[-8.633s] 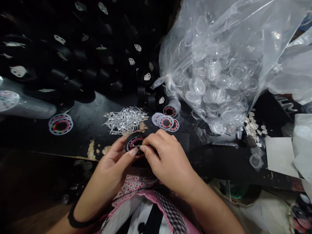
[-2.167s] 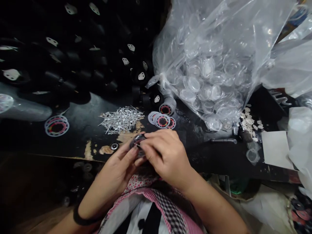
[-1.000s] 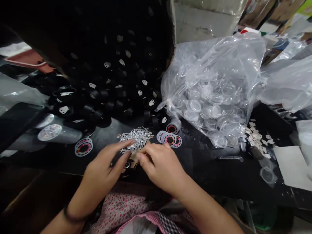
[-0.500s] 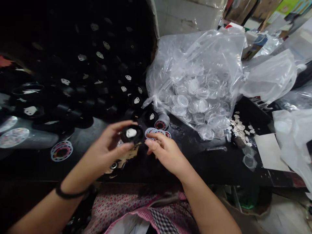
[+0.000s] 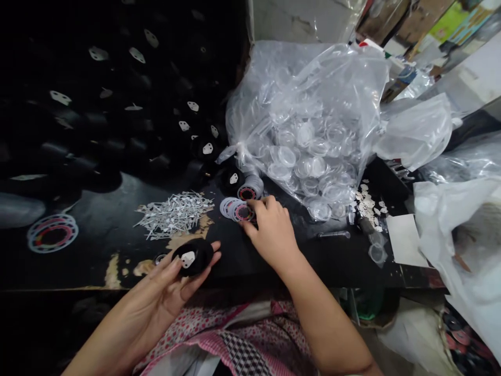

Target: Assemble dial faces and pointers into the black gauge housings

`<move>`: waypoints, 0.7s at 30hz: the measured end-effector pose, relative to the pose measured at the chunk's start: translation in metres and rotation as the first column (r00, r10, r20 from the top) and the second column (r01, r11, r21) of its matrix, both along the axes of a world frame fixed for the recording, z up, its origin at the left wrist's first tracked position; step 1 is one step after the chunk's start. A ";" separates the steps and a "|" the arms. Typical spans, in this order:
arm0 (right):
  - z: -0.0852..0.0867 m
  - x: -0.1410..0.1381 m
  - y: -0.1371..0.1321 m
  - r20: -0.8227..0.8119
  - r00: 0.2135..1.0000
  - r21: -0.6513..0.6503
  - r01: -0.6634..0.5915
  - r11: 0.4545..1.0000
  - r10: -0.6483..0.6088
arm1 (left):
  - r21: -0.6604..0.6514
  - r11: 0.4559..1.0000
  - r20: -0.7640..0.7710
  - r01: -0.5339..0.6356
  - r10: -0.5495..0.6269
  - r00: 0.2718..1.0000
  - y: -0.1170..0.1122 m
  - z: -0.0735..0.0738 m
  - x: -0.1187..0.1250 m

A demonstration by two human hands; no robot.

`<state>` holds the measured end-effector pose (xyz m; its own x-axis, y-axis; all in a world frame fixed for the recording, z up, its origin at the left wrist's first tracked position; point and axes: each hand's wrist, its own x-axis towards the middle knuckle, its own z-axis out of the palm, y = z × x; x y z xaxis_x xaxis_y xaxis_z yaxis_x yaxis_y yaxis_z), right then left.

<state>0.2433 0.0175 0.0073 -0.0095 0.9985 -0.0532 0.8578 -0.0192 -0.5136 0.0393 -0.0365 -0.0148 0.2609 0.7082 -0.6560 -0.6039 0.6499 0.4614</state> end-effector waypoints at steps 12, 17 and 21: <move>-0.011 0.007 0.010 -0.392 0.904 -0.034 0.168 0.985 -0.168 | -0.043 0.998 0.024 -0.038 0.039 0.999 0.002 0.003 0.004; -0.014 0.016 0.015 -0.504 0.849 0.022 0.194 0.981 -0.157 | -0.066 0.995 0.013 -0.074 0.075 0.997 0.004 0.005 0.005; -0.011 0.020 0.016 -0.523 0.847 0.196 0.229 0.954 -0.096 | -0.089 0.993 -0.004 -0.082 0.082 0.997 0.004 0.008 0.006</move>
<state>0.2633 0.0334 -0.0042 0.1947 0.9683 0.1566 0.4756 0.0464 -0.8784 0.0452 -0.0327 -0.0068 0.2041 0.6658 -0.7176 -0.6565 0.6369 0.4042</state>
